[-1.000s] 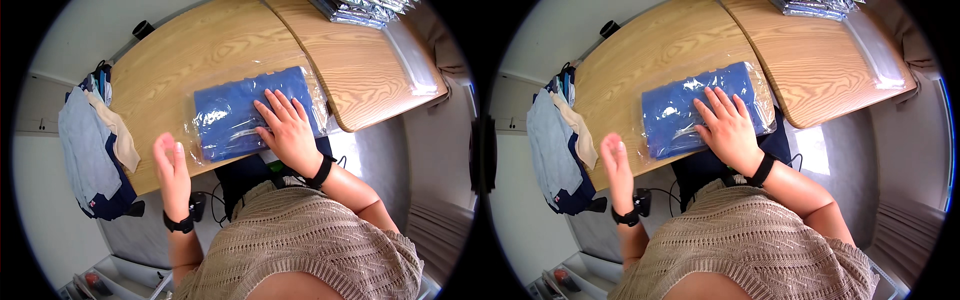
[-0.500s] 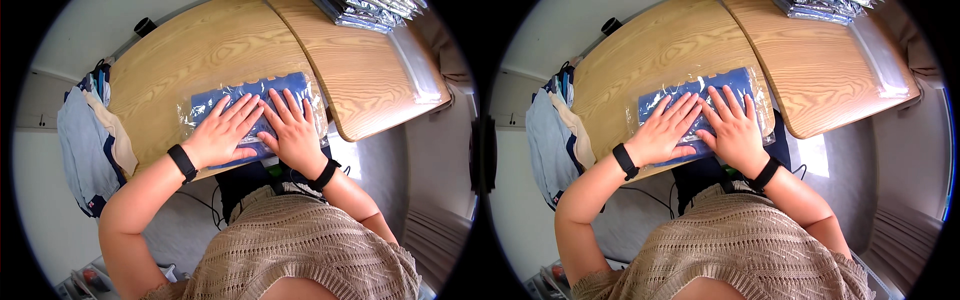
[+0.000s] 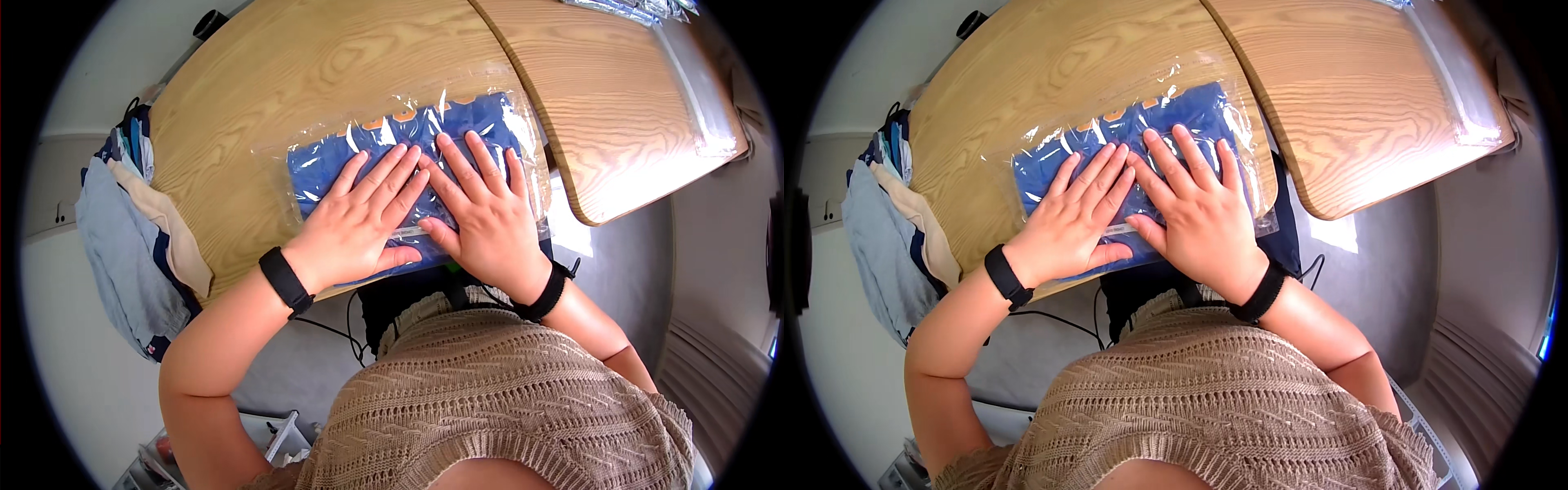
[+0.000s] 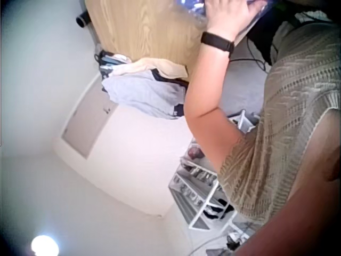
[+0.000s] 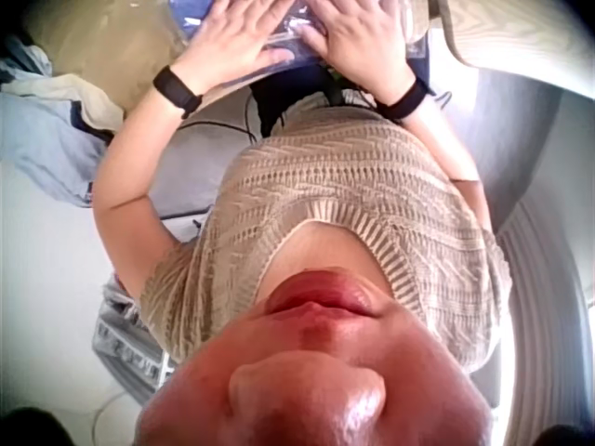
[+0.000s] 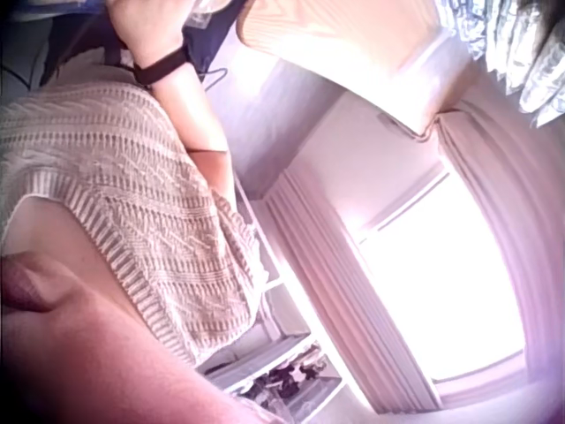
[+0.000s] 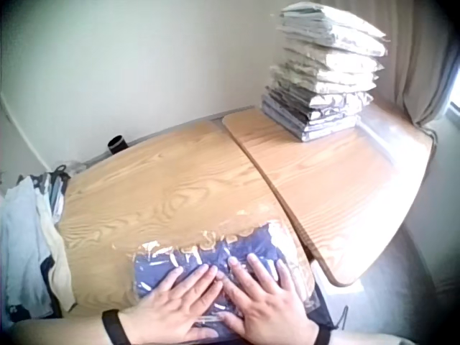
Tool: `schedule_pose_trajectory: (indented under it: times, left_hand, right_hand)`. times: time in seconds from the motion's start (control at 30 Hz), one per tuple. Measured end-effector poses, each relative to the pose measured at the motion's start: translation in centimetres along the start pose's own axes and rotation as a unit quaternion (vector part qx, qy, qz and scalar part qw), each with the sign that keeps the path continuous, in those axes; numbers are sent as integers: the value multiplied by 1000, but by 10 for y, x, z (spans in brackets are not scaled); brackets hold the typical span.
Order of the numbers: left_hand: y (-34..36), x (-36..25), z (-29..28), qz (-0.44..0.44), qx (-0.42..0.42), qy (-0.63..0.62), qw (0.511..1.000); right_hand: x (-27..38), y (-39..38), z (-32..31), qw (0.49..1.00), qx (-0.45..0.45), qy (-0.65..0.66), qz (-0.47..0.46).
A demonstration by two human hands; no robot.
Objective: Folding a blue shirt and placing it into a plastic bag.
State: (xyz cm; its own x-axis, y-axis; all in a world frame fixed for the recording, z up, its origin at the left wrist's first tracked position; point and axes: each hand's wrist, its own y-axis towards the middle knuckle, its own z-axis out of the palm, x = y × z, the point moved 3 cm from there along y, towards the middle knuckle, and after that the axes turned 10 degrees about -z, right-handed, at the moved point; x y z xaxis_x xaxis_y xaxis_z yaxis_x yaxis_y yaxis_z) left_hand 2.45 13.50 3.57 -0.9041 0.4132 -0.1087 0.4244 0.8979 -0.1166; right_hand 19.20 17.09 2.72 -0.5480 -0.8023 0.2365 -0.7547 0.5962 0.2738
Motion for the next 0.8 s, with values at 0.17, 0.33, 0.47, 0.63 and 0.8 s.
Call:
schedule_pose_trajectory:
  times: [0.17,0.33,0.47,0.63,0.8]
  left_hand:
    - [0,0,1,-4,4,6,1000]
    - [-2,1,2,2,-13,20,1000]
    - [-1,-2,2,7,-27,30,999]
    - [-6,-3,-6,0,-51,23,998]
    - [-20,-9,-26,-41,-102,46,993]
  right_hand:
    - [1,0,0,1000,0,-1,-1]
    - [2,-1,3,1000,-16,-17,-14]
    - [2,-4,-1,998,-34,-40,-20]
    - [19,-1,-10,996,-51,-62,28]
    - [22,5,-3,997,-59,-42,-18]
